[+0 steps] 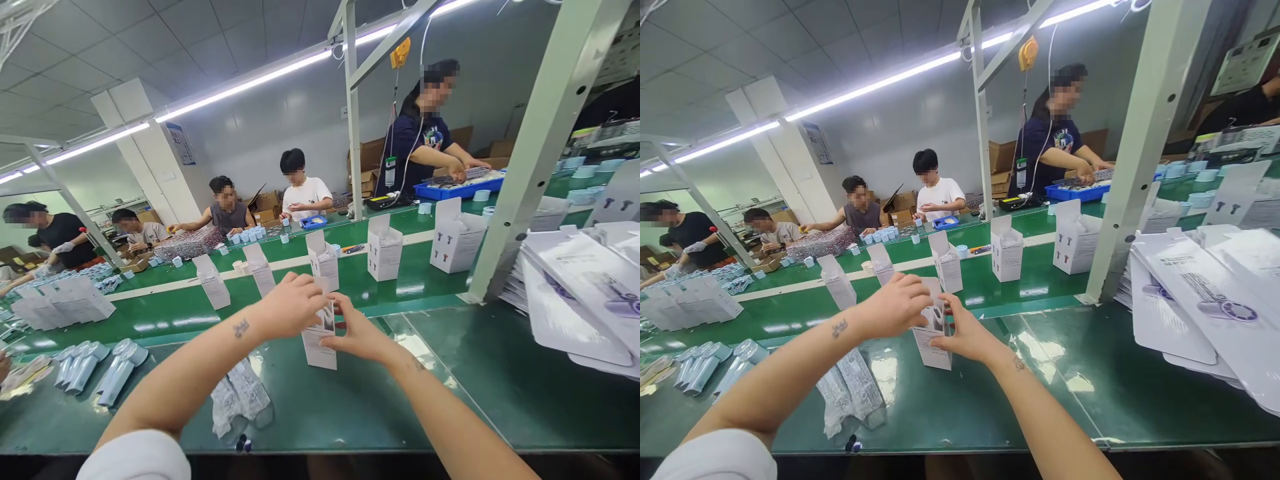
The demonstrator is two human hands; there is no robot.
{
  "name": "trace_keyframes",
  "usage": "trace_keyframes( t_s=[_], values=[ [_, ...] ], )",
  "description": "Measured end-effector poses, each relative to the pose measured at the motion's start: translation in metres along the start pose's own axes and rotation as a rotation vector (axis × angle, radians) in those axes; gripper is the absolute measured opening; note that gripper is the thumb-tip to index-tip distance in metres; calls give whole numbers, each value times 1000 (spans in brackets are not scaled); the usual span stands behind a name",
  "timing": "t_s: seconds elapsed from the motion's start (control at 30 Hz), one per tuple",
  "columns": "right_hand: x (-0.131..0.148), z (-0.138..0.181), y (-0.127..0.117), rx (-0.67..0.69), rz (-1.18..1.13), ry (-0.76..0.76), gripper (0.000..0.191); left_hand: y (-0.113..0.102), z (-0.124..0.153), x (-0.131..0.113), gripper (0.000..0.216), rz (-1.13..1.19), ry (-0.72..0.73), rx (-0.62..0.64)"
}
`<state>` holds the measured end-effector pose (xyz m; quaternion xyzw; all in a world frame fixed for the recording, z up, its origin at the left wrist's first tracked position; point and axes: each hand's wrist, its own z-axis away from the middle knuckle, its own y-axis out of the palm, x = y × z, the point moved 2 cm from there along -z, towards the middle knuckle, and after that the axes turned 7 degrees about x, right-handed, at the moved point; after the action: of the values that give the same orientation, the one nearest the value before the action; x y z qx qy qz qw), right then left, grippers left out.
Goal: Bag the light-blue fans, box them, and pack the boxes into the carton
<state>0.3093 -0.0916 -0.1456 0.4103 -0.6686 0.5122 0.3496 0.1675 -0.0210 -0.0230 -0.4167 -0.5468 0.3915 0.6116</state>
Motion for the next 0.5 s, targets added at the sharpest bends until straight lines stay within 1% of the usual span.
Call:
trace_keyframes(
  t_s=[0.07,0.1,0.17,0.23,0.3,0.37,0.43,0.5],
  values=[
    [-2,-1,4,16,12,-28,86,27,10,-19,37,-29,-122,-22],
    [-2,-2,8,18,31,-46,85,41,13,-29,37,-40,-170,-24],
    [-2,-4,14,8,87,-77,82,68,16,-42,27,-51,-280,-57],
    [1,-5,18,14,135,-91,82,84,18,-42,17,-11,-362,-112],
    [3,-4,18,3,167,-108,84,88,30,-28,14,78,-422,-153],
    [3,0,12,-33,179,-118,85,81,58,-3,13,188,-515,-187],
    [-6,6,9,-34,190,-114,81,68,100,29,12,305,-607,-239],
    [-26,12,13,19,206,-101,67,56,150,70,20,392,-678,-300]
  ],
)
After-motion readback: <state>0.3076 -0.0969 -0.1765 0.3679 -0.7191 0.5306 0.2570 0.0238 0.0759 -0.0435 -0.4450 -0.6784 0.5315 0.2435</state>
